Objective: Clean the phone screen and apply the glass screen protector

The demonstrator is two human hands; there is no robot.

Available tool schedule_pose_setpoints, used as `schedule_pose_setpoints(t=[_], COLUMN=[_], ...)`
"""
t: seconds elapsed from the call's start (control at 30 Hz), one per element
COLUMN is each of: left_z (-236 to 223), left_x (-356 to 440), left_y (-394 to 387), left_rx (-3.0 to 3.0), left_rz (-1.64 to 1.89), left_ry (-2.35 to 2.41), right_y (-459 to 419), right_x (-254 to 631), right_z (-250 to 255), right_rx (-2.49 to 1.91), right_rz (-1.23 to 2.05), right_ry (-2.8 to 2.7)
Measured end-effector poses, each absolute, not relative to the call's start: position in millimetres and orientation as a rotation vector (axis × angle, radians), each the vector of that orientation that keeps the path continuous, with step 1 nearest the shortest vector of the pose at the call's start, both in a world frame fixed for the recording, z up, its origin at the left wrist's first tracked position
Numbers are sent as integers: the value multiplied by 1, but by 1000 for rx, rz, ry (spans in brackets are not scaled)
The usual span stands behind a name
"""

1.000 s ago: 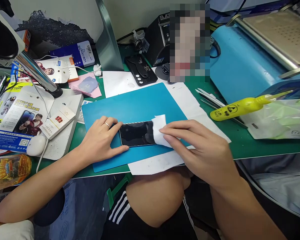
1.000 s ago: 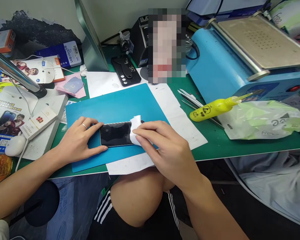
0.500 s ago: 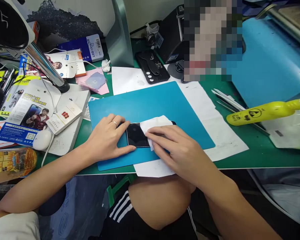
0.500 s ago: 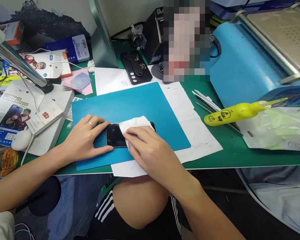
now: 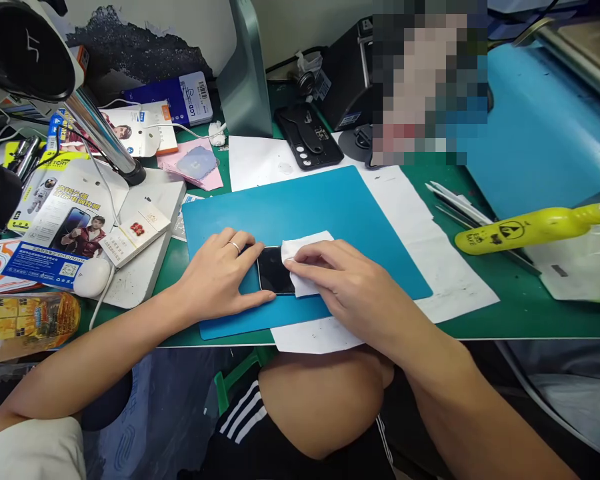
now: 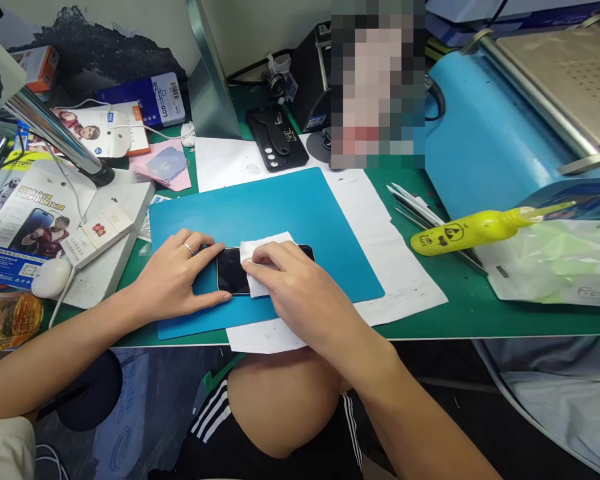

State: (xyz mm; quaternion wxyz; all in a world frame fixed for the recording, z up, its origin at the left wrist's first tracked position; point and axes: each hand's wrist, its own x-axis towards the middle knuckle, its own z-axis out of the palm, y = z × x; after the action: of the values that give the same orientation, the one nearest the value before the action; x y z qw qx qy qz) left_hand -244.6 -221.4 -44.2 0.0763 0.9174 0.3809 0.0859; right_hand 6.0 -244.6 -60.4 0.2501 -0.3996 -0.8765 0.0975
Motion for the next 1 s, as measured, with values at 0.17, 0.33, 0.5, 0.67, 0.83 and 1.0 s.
schedule_pose_setpoints(t=[0.17,0.33,0.5,0.67,0.83,1.0], left_z=[-45,-45,-44,-44,-45,-45], left_x=[-245,-245,-245,-246,-247,-246], left_y=[-222,-221,-221,-221,-220,-220], left_rx=[2771,2763,2746,2763,2791,2806], left_rz=[305,286,259,282,299,300], left_ry=[1140,1145,1149,1150,1131,1113], right_y=[-240,-245,-251,-241,-255,-264], right_x=[-11,-5,0,-18,-15,-14], right_z=[-58,-58,-60,-60,-60,-62], right_rx=[-1083,-1090,-1103,-1101,-1053,-1021], right_rz=[291,305,342,324,317,299], right_ry=[-2422,-2367,-2344,-2359,-2351,-2374])
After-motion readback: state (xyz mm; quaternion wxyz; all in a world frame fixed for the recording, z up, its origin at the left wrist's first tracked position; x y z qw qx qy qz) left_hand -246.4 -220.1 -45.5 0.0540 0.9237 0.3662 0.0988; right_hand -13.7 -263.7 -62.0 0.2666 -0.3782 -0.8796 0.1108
